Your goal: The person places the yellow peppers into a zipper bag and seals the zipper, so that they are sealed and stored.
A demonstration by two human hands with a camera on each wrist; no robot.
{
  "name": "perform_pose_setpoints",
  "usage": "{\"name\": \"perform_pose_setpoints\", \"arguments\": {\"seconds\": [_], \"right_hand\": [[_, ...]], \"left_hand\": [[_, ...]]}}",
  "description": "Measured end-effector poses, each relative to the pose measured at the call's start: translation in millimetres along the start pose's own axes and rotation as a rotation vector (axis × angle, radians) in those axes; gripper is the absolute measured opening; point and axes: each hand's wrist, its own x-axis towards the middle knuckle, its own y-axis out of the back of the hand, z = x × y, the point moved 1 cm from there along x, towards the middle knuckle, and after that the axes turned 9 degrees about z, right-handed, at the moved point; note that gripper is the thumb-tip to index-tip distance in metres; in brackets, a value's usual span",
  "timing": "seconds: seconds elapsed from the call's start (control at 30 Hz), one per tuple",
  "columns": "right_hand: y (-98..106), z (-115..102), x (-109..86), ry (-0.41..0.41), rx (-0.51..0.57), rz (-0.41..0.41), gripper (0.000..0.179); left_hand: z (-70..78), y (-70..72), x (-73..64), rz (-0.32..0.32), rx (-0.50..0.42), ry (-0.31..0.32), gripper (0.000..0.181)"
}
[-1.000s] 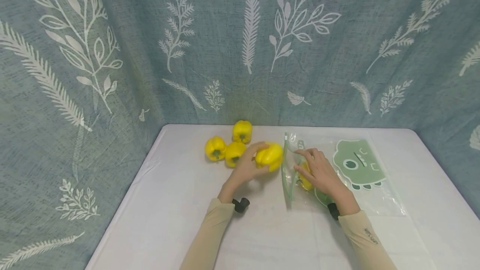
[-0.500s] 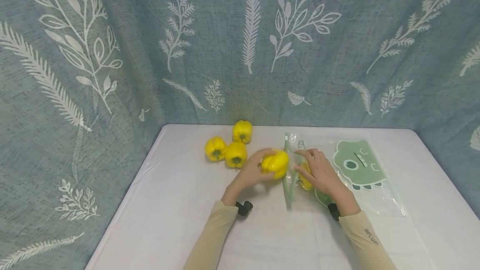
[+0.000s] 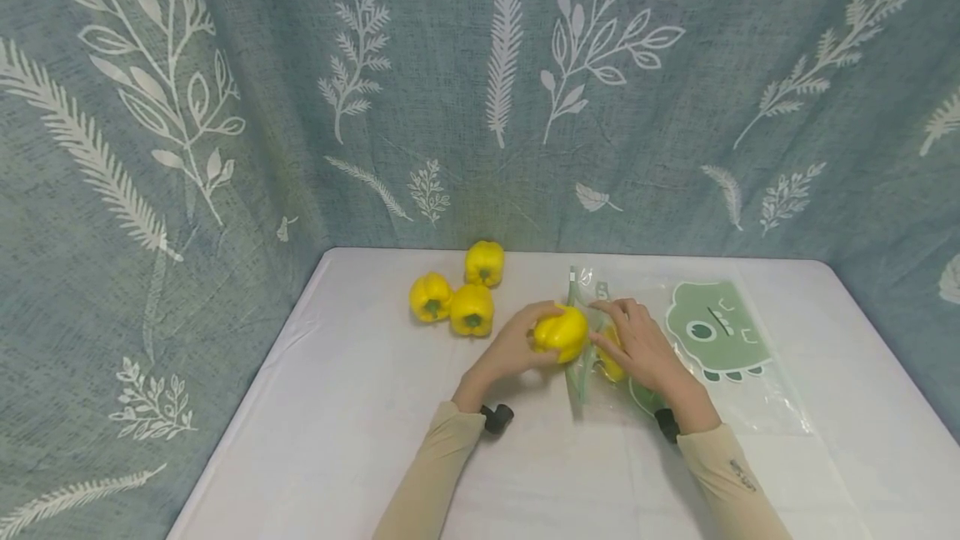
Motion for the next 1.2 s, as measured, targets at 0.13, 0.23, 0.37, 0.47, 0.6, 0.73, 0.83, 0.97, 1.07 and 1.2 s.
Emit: {"name": "perform_pose_setpoints", "arguments": {"seconds": [0.13,0.23,0.37,0.47,0.6,0.73,0.83,0.97,1.07,1.2], "right_hand": [[-0.7,0.9,0.3,0.011,-0.003,0.008,0.048],[-1.1,1.4,0.5,0.016,-0.004,0.012,0.047],[-0.8,1.3,0.6,0.019,-0.003,0.010,0.048],[0.0,0.9,0.6,0.018,0.001,0.005,0.047],[0.8,0.7,0.5,0.017,0.008,-0.001,0.047],[0.9,0.9,0.6,0.012,0.006,-0.006,0.046],[0.1,1.3,0.1,0.010,0.002,-0.007,0.047],[-0.5,1.8,-0.4,0.012,0.000,-0.005,0.047],[-0.6,2.0,-0.6,0.016,-0.004,-0.004,0.047],[-0.7,1.9,-0.8,0.028,-0.009,0.003,0.047]], "left_hand": [[-1.3,-4.0,1.7,-0.022,-0.014,0.011,0.063],[-1.8,-5.6,2.8,-0.034,-0.024,0.012,0.063],[-1.9,-5.8,3.6,-0.042,-0.012,0.005,0.062],[-1.6,-5.8,4.1,-0.040,-0.008,-0.015,0.061],[-0.7,-6.2,4.8,-0.015,-0.027,-0.021,0.062],[0.6,-6.9,4.8,0.006,-0.056,0.032,0.065],[0.1,-7.6,4.3,0.017,-0.079,0.057,0.066],[-1.1,-7.8,3.4,0.027,-0.100,0.078,0.064],[-1.3,-8.2,3.1,0.028,-0.113,0.101,0.062],[-1.5,-9.9,3.7,0.038,-0.124,0.102,0.060]]}}
